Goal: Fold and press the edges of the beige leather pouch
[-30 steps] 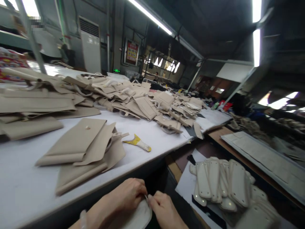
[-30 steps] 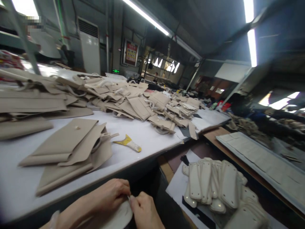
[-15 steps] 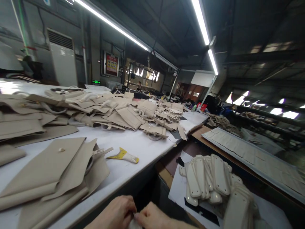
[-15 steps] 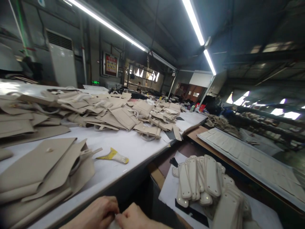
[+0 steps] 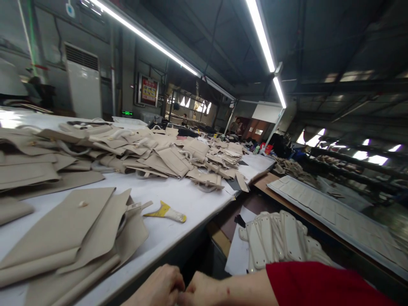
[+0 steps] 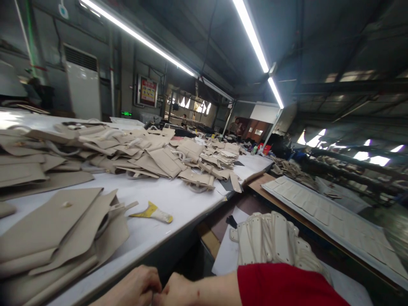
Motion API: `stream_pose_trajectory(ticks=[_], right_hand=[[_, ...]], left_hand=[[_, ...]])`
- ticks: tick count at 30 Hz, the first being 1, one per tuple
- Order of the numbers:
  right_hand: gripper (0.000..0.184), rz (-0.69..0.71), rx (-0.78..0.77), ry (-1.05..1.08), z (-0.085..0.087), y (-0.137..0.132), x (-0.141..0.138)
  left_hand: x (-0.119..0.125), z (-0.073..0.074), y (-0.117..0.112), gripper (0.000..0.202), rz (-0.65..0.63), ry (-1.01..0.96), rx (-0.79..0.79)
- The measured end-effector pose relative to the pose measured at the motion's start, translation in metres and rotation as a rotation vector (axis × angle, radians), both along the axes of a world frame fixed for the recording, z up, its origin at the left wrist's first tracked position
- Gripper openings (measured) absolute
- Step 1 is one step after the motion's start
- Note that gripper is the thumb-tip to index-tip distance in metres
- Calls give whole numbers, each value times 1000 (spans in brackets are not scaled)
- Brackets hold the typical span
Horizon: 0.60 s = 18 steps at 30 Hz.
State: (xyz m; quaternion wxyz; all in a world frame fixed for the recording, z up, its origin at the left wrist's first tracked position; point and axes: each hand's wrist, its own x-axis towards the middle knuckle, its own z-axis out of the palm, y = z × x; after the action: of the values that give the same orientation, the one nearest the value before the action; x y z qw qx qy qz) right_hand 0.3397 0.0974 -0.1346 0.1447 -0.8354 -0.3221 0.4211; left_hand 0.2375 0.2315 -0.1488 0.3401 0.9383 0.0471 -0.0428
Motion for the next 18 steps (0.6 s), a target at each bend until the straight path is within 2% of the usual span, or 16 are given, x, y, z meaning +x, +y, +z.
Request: stream_pose_trajectory(ticks=[3,6,10,11,14,16,18], right_hand=[[37,-12,-42,89,4,9,6],[37,-36,-46,213,-2,12,13],[29,-33,76,399,-14,0,17],[31,-16,137,451,-16,-4,17],[57,46,280,641,-22,-8,19],[70,64,283,711,-31,0,22],[78,70,250,666,-47,15,21]], left_hand=[[-1,-1,2,39,-15,22,-16],[-3,-2,5,42,-4,20,-47],[-21,5,8,47,84,-4,-56],[-29,8,8,48,107,0,-54],[-57,17,7,59,238,25,-38],[-75,21,2,63,362,48,-22],[-90,21,-5,62,488,75,-2]])
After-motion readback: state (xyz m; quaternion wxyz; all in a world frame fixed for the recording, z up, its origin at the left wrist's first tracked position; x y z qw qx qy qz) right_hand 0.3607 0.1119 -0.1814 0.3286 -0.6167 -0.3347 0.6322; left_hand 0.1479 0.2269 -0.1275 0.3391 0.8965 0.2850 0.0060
